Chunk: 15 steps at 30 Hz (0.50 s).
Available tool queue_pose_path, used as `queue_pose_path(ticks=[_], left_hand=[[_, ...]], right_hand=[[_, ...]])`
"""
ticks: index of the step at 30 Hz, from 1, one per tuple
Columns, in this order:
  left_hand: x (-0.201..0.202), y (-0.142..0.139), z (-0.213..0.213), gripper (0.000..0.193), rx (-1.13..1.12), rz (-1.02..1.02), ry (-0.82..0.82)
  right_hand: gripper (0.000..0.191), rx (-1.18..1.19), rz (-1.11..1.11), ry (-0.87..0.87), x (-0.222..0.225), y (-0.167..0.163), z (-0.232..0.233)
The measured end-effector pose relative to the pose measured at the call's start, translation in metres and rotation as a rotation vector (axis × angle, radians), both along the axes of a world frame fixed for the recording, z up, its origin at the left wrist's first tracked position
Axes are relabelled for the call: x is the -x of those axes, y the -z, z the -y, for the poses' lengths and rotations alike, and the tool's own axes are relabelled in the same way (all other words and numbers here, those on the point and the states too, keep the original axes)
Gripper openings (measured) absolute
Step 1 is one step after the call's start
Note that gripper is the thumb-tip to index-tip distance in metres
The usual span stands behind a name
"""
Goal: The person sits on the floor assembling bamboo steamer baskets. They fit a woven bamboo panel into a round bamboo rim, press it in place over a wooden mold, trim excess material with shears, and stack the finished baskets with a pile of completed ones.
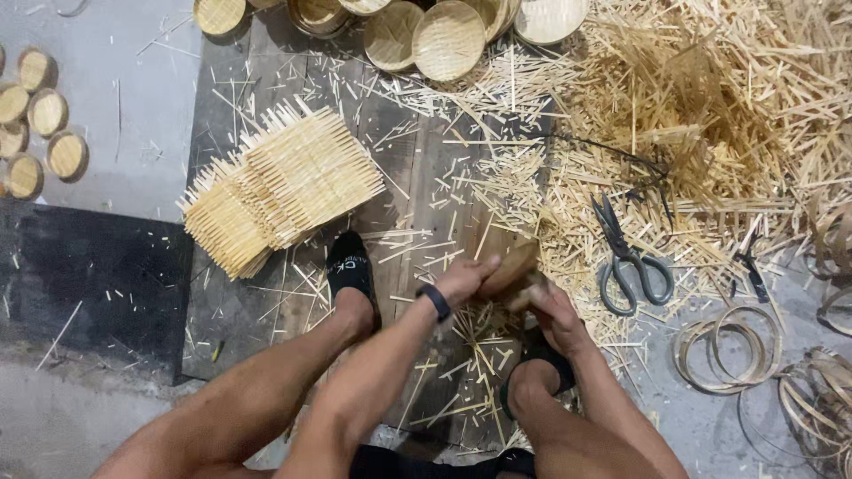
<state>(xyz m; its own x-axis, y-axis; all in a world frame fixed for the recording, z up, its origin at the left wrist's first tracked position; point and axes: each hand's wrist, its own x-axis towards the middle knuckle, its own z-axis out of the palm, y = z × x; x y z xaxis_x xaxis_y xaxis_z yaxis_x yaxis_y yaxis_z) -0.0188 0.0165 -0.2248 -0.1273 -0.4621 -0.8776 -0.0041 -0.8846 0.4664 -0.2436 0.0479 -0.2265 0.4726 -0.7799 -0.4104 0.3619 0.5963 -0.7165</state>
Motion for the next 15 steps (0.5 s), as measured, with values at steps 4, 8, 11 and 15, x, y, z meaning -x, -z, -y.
queue_pose_path(ticks=[4, 8, 11, 15], left_hand=[[-0.005, 0.017, -0.005, 0.047, 0.529, 0.300, -0.156], [-0.056, 0.007, 0.024, 0.039, 0.777, 0.528, 0.188], [-0.136, -0.013, 0.051, 0.026, 0.785, 1.262, 0.891], [-0.201, -0.038, 0.071, 0.048, 0.976, 1.835, 0.836]], right_hand=[[0.070, -0.159, -0.395, -0.017, -0.011, -0.002, 0.014], [0.050, -0.063, -0.669, 0.004, -0.027, 0.004, 0.019], [0.033, -0.117, -0.557, 0.058, -0.034, 0.010, 0.018], [0.032, -0.131, -0.568, 0.044, -0.027, 0.015, 0.009]])
